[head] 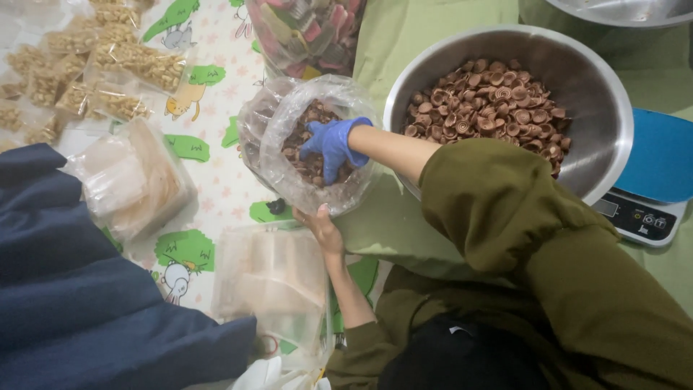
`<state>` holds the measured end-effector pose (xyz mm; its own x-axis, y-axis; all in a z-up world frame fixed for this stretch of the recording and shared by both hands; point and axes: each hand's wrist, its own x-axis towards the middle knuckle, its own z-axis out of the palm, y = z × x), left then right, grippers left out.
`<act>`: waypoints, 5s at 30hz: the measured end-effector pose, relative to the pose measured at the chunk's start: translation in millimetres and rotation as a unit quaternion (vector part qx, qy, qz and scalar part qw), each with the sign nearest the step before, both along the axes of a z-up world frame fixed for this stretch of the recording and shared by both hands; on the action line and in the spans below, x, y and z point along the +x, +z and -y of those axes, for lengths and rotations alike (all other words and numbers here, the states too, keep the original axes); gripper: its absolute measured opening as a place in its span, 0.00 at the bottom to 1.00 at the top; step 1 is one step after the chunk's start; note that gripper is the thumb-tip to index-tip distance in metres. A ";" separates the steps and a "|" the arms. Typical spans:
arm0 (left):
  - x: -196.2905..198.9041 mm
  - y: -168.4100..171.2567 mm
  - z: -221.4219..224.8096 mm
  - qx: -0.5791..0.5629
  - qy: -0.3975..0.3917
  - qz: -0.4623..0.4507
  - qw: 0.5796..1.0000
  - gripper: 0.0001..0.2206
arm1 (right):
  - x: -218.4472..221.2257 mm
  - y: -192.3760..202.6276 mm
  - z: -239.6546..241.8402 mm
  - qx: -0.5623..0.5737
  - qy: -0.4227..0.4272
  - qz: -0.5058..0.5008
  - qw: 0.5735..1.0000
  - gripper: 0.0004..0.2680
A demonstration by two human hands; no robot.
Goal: The person repeatedly scoops small brown confectionery pieces from a large metal bowl and places them into a clear plastic bag held open with the other hand. The task continues throughout the clip with the same repetitive scooping and filling motion.
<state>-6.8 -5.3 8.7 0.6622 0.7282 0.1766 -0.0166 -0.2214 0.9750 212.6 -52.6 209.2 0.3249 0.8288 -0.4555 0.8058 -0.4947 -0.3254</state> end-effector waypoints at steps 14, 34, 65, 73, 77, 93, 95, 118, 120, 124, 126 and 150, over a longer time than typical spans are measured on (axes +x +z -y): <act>4.8 14.5 7.1 0.031 0.012 0.001 0.999 0.36 | -3.2 -17.9 -11.4 0.038 -0.083 0.010 0.996 0.33; 6.0 39.3 19.8 0.007 0.020 0.007 1.000 0.37 | -12.7 -21.4 -0.6 0.180 -0.185 -0.057 0.964 0.21; 6.2 35.5 16.9 -0.011 0.041 0.041 0.998 0.33 | 0.5 116.6 254.9 0.294 -0.346 -0.258 0.853 0.08; 2.8 62.9 30.0 -0.104 0.058 -0.077 0.990 0.42 | 4.3 129.0 291.5 0.161 -0.212 -0.101 0.959 0.14; 5.1 75.7 33.5 -0.062 0.037 -0.027 0.997 0.39 | -6.9 143.3 275.5 0.195 -0.163 -0.036 0.966 0.18; 5.2 0.3 -0.8 0.021 0.027 -0.034 0.999 0.34 | -5.9 4.1 38.4 0.148 -0.076 -0.013 0.986 0.28; 5.4 12.2 2.6 0.031 0.019 -0.011 0.999 0.35 | -14.4 5.8 34.4 0.113 -0.062 0.001 0.992 0.33; 3.4 43.5 20.6 0.021 0.000 0.014 1.000 0.33 | -35.4 6.8 32.9 0.033 -0.093 -0.004 0.995 0.28; 4.5 49.0 22.5 0.011 0.010 -0.005 1.000 0.35 | -39.9 17.1 39.4 0.060 -0.083 -0.030 0.994 0.21; 2.6 35.8 17.5 0.008 0.019 -0.002 1.000 0.36 | -43.2 15.6 39.4 0.106 -0.118 -0.076 0.984 0.21; 2.3 32.5 14.2 0.019 0.015 -0.015 1.000 0.34 | -46.0 32.5 47.1 0.152 -0.163 -0.104 0.969 0.18; 6.7 2.3 4.6 0.000 0.060 0.018 0.998 0.32 | -1.4 140.1 229.5 0.334 -0.252 -0.196 0.887 0.05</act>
<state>0.0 -9.9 11.0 0.5630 0.8024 0.1979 -0.0240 -0.2235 0.9744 211.1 -282.2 349.3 0.6553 0.7513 -0.0776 0.2972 -0.3509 -0.8880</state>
